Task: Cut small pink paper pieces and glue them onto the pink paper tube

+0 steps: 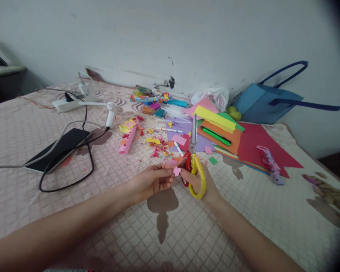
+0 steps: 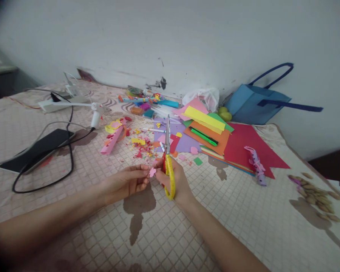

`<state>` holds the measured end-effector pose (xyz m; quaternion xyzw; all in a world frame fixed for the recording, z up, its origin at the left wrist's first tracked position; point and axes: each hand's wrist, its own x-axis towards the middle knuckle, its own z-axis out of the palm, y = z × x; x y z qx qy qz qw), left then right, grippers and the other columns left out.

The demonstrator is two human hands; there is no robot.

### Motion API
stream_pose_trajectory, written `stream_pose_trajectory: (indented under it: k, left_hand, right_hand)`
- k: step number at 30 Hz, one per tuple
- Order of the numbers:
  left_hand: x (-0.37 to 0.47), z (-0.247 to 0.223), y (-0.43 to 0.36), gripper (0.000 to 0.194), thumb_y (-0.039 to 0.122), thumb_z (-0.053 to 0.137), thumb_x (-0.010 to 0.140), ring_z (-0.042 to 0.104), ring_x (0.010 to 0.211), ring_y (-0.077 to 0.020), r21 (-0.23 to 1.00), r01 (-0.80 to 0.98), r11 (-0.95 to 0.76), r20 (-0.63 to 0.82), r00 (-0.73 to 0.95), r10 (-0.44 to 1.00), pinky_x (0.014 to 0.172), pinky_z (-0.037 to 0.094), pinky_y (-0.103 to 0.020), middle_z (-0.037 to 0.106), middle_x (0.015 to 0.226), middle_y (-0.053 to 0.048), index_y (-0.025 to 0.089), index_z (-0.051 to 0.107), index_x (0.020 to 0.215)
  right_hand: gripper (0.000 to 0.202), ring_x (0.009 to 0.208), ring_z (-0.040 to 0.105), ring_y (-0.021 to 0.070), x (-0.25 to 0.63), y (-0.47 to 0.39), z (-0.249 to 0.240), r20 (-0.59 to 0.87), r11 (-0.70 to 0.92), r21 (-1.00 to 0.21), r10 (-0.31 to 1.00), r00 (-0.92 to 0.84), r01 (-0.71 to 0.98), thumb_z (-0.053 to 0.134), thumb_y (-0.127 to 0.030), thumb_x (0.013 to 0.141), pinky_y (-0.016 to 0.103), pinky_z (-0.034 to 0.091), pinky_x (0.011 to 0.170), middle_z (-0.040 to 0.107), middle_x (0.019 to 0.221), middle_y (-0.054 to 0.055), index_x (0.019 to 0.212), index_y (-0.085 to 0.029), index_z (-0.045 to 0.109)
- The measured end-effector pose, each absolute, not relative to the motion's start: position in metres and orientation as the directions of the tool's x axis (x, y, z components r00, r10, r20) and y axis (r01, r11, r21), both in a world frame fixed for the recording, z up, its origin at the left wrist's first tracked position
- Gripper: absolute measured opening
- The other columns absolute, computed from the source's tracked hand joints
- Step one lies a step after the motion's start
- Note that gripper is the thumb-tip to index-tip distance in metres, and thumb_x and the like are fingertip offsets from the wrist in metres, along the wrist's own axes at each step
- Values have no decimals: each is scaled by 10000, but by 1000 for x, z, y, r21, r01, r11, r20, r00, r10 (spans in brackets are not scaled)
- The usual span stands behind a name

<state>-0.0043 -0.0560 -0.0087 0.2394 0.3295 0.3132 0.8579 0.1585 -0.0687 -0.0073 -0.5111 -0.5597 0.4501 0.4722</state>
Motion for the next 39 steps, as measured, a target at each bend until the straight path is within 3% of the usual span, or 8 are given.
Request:
stream_pose_trajectory:
  k: [4,9,15,19,23,29,35,39]
  left_hand:
    - [-4,-10,-56,210,227,682,711,559,617,-79,888,-309,341,-200,408,891,595,439,-204,590,686,13,148,525,827]
    - [-3,-6,-58,205,255,656,730,549,632,-85,970,-203,134,-62,327,943,613,441,-228,581,713,9,146,505,815]
    - [-2,-7,-58,203,316,584,789,564,642,-95,954,-180,239,-161,366,917,621,459,-237,588,729,-7,140,529,875]
    - [-3,-9,-55,254,389,559,795,575,652,-116,944,-130,303,-222,429,875,606,466,-250,591,730,-21,137,546,821]
    - [-4,-9,-55,230,339,644,731,550,570,-97,958,-66,280,-217,471,855,589,447,-239,585,634,-1,139,530,729]
    - [-3,-7,-56,227,338,642,732,540,550,-94,952,-101,288,-216,443,870,585,438,-239,588,608,3,145,527,700]
    - [-3,-7,-57,229,344,640,737,547,564,-96,949,-94,302,-229,454,861,595,443,-236,595,615,-1,140,541,710]
    - [-3,-11,-56,247,376,585,776,568,595,-108,926,-131,354,-256,472,844,597,452,-241,615,672,-24,137,554,721]
  right_hand:
    - [210,425,391,88,160,-69,-14,10,10,-998,1000,5,58,599,-398,759,223,305,412,454,522,-61,733,-211,506]
    - [223,434,399,84,159,-69,-20,-21,-22,-999,998,-64,-26,629,-397,736,215,309,413,454,533,-65,724,-217,497]
    - [149,575,467,103,161,-68,-19,3,4,-1000,1000,-26,23,647,-257,685,225,373,514,496,651,-47,740,-214,515]
    - [147,566,469,104,162,-70,-15,-43,-38,-997,997,-69,64,641,-261,684,228,370,507,499,644,-43,742,-206,518]
    - [157,514,440,90,160,-71,-11,-44,-34,-994,994,-95,108,646,-274,690,219,353,472,492,610,-47,724,-200,512]
    - [211,405,383,88,161,-70,-13,-27,-26,-999,998,-61,18,559,-400,790,220,307,406,421,478,-68,702,-220,491]
    - [213,488,412,85,160,-70,-16,-21,-19,-998,999,-43,60,672,-334,679,214,332,448,468,584,-56,728,-206,509]
    - [185,493,409,82,161,-70,-13,-43,-39,-996,998,-51,77,655,-296,679,210,328,438,474,608,-51,748,-202,510]
